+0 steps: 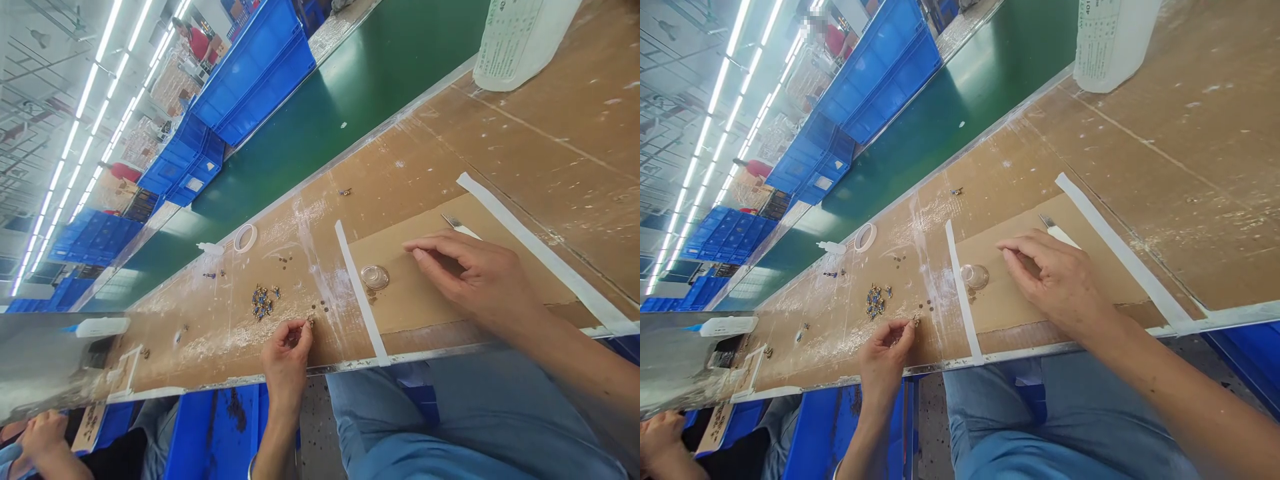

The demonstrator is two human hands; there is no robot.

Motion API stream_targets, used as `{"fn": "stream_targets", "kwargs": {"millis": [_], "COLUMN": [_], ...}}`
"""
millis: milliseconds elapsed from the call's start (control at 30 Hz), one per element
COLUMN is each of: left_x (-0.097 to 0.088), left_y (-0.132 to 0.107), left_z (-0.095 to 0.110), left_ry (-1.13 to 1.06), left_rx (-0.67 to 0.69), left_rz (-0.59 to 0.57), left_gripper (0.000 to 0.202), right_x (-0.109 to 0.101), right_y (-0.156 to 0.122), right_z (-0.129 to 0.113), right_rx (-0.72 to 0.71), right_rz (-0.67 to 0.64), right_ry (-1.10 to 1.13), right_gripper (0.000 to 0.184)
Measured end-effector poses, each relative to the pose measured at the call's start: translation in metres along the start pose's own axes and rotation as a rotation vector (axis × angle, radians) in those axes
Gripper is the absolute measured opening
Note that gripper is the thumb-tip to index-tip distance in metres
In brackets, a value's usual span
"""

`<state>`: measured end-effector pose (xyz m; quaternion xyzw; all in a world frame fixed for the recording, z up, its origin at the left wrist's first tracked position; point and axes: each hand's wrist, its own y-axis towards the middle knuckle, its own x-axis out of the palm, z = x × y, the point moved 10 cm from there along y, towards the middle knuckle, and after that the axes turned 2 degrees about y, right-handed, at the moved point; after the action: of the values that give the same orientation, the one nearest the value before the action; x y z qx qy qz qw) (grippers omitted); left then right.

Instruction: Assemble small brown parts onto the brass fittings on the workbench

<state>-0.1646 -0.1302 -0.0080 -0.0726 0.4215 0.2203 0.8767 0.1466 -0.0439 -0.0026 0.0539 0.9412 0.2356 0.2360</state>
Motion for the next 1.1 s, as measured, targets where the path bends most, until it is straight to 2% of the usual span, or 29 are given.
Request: {"fn": "stream_targets", "kwargs": {"millis": [233,400,533,633,700,800,867,900,1000,1100], "left_x": [0.001,0.004,0.000,-0.009,-0.008,0.012,0.037,0.052,0.088,0.113], "left_y": [0.001,0.004,0.006,0.014,0.027,0.060,0.089,0.103,0.142,0.166], "left_z": [0.012,0.015,0.010,0.014,0.023,0.049,0.068,0.075,0.091,0.102], "left_ry": [0.175,0.243,0.131,-0.035,-0.168,-0.363,-0.429,-0.430,-0.404,-0.350], "left_rx": [0.096,0.149,0.097,0.025,0.001,0.038,0.086,0.099,0.113,0.123], "left_rz": [-0.016,-0.068,-0.098,-0.044,-0.012,-0.028,-0.098,-0.150,-0.206,-0.231], "left_gripper": [0.015,0.015,0.016,0.017,0.019,0.019,0.017,0.015,0.011,0.006], "right_x": [0.001,0.000,0.000,-0.001,-0.001,0.000,0.001,0.001,0.001,0.001], "right_y": [0.000,0.000,0.000,0.000,0.000,0.000,0.000,0.000,0.002,0.004], "right_z": [0.000,0.000,0.003,0.001,-0.002,-0.002,-0.002,-0.002,-0.003,-0.004], "right_rx": [-0.009,-0.002,0.026,-0.009,-0.043,-0.048,-0.046,-0.047,-0.062,-0.072], "right_rz": [0.002,0.000,-0.001,0.018,0.037,0.045,0.043,0.043,0.044,0.042], "right_ry": [-0.010,0.007,0.023,0.024,0.025,0.023,0.024,0.027,0.029,0.008], "right_gripper": [0.016,0.017,0.016,0.016,0.015,0.014,0.014,0.014,0.015,0.016]}}
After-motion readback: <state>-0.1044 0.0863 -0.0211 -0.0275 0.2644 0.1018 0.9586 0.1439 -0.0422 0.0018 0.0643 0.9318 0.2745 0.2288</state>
